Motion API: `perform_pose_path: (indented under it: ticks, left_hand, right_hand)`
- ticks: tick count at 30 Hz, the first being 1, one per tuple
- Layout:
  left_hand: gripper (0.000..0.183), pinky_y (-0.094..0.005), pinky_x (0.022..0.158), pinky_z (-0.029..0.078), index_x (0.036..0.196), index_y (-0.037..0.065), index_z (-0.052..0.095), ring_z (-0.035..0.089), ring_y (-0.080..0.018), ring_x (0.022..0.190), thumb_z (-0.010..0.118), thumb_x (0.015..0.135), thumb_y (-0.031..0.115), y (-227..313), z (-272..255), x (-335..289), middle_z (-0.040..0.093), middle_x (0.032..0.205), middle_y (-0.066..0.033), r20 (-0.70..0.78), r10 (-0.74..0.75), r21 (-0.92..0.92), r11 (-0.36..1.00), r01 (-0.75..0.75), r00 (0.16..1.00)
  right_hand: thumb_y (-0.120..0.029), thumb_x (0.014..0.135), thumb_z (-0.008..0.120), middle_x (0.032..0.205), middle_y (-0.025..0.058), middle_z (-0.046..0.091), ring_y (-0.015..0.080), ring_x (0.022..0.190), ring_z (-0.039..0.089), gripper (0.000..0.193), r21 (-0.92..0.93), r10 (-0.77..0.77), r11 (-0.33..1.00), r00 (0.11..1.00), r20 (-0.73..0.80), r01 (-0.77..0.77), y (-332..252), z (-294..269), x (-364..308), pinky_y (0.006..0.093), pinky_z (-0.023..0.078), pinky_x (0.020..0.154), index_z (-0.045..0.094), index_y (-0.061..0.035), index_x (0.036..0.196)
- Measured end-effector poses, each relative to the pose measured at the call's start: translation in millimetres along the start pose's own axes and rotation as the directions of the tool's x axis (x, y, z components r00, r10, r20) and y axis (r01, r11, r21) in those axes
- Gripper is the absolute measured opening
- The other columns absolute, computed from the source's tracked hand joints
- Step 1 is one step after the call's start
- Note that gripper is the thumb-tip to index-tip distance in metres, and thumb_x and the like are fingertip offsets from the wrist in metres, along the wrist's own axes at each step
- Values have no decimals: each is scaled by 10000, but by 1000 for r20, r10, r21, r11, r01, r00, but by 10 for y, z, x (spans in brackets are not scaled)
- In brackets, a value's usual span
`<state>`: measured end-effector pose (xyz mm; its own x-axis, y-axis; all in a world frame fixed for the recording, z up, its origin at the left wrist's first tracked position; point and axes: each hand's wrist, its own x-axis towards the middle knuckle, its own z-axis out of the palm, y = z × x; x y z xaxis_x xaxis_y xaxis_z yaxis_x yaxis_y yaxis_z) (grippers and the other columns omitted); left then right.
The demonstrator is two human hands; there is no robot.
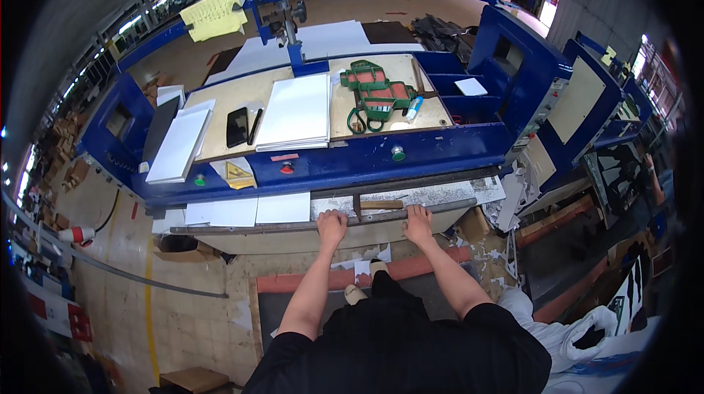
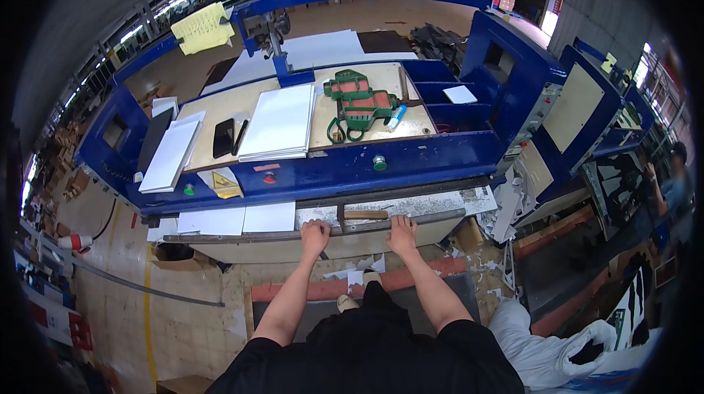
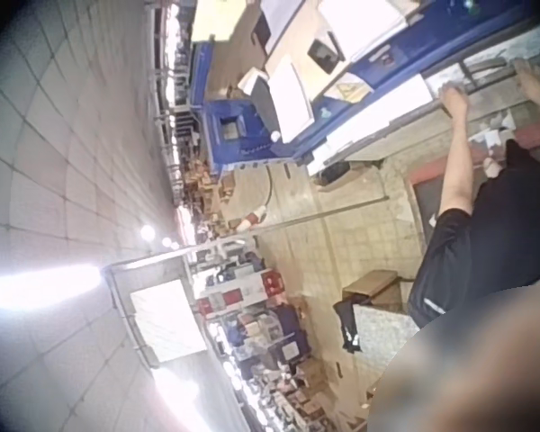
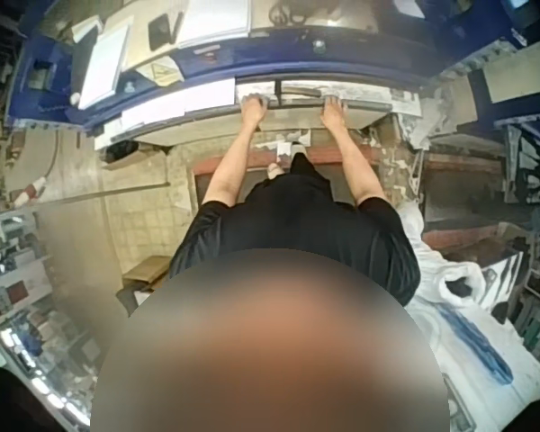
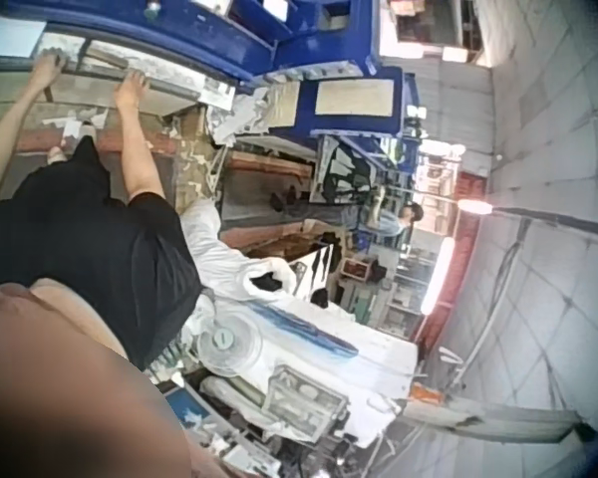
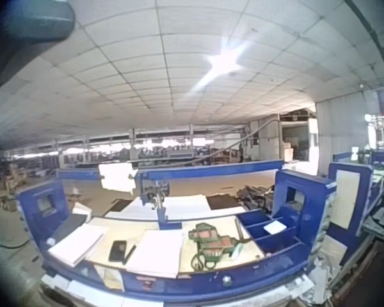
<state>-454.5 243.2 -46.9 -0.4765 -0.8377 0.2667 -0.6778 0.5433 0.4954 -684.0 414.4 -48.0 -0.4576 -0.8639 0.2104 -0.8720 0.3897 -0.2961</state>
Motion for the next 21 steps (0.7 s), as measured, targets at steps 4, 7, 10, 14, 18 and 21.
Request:
perform_pose_path:
  ticks: [4,7,10,14,18,21]
  left_hand:
    - [233,-482,864,423,839,43,665,554,-364,958,617,845,271,-11,3,30,641,919,-166,-34,6,-2,1000,-6,999]
    - [235,-482,849,431,832,42,661,555,-363,954,615,845,273,-8,-10,0,639,918,-163,-30,1,13,1000,-1,1000]
    - [234,-480,838,435,829,41,658,555,-362,946,615,842,271,17,-38,-87,637,911,-163,12,-29,29,999,28,1000]
    - [208,-479,827,433,791,42,651,550,-363,927,624,826,245,29,-17,-165,633,890,-168,-28,-9,-47,999,8,1000]
    - [209,-481,827,426,792,36,650,558,-360,903,631,822,242,53,-140,-292,636,853,-158,-14,-55,-82,995,54,998]
    - [230,-462,780,437,743,47,648,582,-344,842,653,813,266,67,-200,-351,640,790,-131,45,-115,-46,992,117,992]
  right_hand:
    - [-180,688,699,1183,144,508,318,1193,446,548,-10,41,999,998,57,-40,-88,-120,52,496,313,1019,501,-42,1180]
    - [-186,663,718,1190,162,489,327,1197,436,576,-34,107,994,988,113,-104,-171,-177,56,501,326,996,493,-47,1175]
    - [-190,670,729,1211,171,484,334,1189,432,615,-58,123,992,983,138,-116,-192,-156,-3,499,331,979,477,-46,1212]
    - [-166,644,705,1147,178,464,363,1125,439,543,-92,79,993,995,60,-73,-80,-61,-70,513,343,941,496,-60,1133]
    - [-197,651,723,1147,167,481,364,1127,450,557,-74,57,996,983,175,-44,-144,-349,-92,503,373,911,498,-70,1144]
    - [-251,712,733,1120,147,536,345,1128,477,412,108,72,989,965,252,-102,-152,-524,-152,507,380,905,576,-61,1041]
